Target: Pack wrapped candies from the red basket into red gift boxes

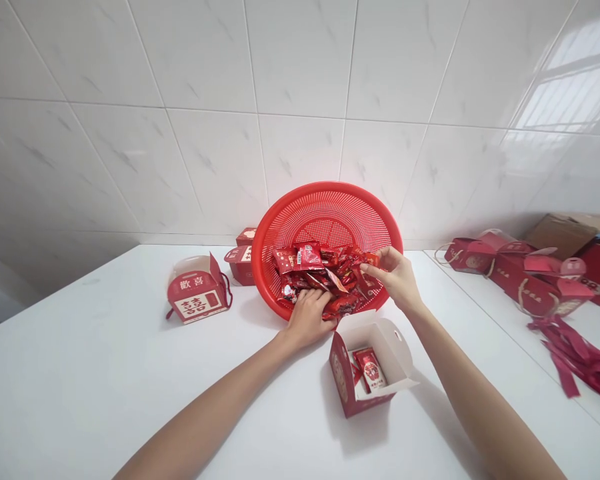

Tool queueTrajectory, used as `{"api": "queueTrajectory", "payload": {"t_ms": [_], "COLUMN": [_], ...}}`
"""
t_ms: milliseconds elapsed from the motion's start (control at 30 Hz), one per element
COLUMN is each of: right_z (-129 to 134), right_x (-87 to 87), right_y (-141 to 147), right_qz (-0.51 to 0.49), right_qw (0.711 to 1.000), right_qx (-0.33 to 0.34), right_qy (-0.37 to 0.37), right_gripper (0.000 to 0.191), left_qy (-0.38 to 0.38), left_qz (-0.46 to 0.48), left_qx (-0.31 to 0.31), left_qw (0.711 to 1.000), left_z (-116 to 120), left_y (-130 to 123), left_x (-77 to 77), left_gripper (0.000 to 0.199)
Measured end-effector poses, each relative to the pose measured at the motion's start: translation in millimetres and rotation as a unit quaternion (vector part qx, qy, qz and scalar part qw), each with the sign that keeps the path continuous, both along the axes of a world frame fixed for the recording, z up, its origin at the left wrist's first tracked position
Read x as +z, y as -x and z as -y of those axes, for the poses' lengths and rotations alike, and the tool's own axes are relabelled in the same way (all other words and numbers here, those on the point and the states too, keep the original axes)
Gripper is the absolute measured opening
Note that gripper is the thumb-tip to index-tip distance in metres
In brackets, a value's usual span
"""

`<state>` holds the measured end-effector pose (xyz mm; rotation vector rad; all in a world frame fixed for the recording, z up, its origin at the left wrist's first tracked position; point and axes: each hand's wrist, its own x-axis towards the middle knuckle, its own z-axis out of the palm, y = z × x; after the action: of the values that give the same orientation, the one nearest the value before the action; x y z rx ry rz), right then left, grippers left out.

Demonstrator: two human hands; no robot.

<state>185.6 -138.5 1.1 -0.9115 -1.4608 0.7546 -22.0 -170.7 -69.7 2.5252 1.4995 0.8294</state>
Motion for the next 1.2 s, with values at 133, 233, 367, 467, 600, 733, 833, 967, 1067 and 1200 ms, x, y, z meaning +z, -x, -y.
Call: {"api": "queueTrajectory", "payload": {"t_ms": [133,233,367,467,600,733,833,967,1067,1200], "right_z": [-3.0,-4.2,-2.9,-0.8,1.9,1.6,-1.2,-6.1,-8.6,-7.7], "right_x": [0.3,2.3,7.6,11.8,17.3,17.2,8.4,-11.0,-21.8,-23.3], "right_y": [-3.5,-5.6,-10.9,-15.0,-16.2,-14.1,-9.9,1.1,10.1,16.8], "right_qz": [0.003,0.001,-0.023,-0.014,-0.016,-0.022,0.037,0.239,0.402,0.523], "right_qw": [1.000,0.999,0.999,1.000,1.000,0.999,0.998,0.970,0.911,0.844], "right_qx": [-0.008,-0.034,-0.032,-0.019,-0.002,0.015,0.039,-0.001,-0.070,-0.117], "right_qy": [0.004,-0.018,-0.014,-0.001,0.007,0.025,0.039,-0.038,-0.056,-0.008], "right_gripper": [0.046,0.046,0.045,0.047,0.044,0.040,0.028,0.012,0.028,0.037], "left_qy": [-0.002,-0.008,-0.006,-0.010,-0.016,-0.014,-0.016,-0.019,-0.026,-0.019], "left_qz": [-0.011,-0.011,0.001,-0.002,-0.006,-0.011,-0.007,-0.003,0.000,-0.006], "left_qx": [0.008,0.007,0.002,0.007,0.006,0.009,0.011,0.006,0.004,0.000], "left_qw": [1.000,1.000,1.000,1.000,1.000,1.000,1.000,1.000,1.000,1.000], "left_z": [0.4,0.3,-0.2,-0.2,0.5,1.3,1.6,1.5,1.7,3.4], "left_y": [-0.3,0.1,1.1,1.5,1.7,1.4,1.2,1.4,1.4,0.8], "left_x": [-0.8,-2.7,-4.8,-5.5,-5.8,-6.2,-6.7,-7.8,-8.2,-6.0], "left_gripper": [0.025,0.024,0.028,0.026,0.024,0.025,0.026,0.027,0.028,0.026]}}
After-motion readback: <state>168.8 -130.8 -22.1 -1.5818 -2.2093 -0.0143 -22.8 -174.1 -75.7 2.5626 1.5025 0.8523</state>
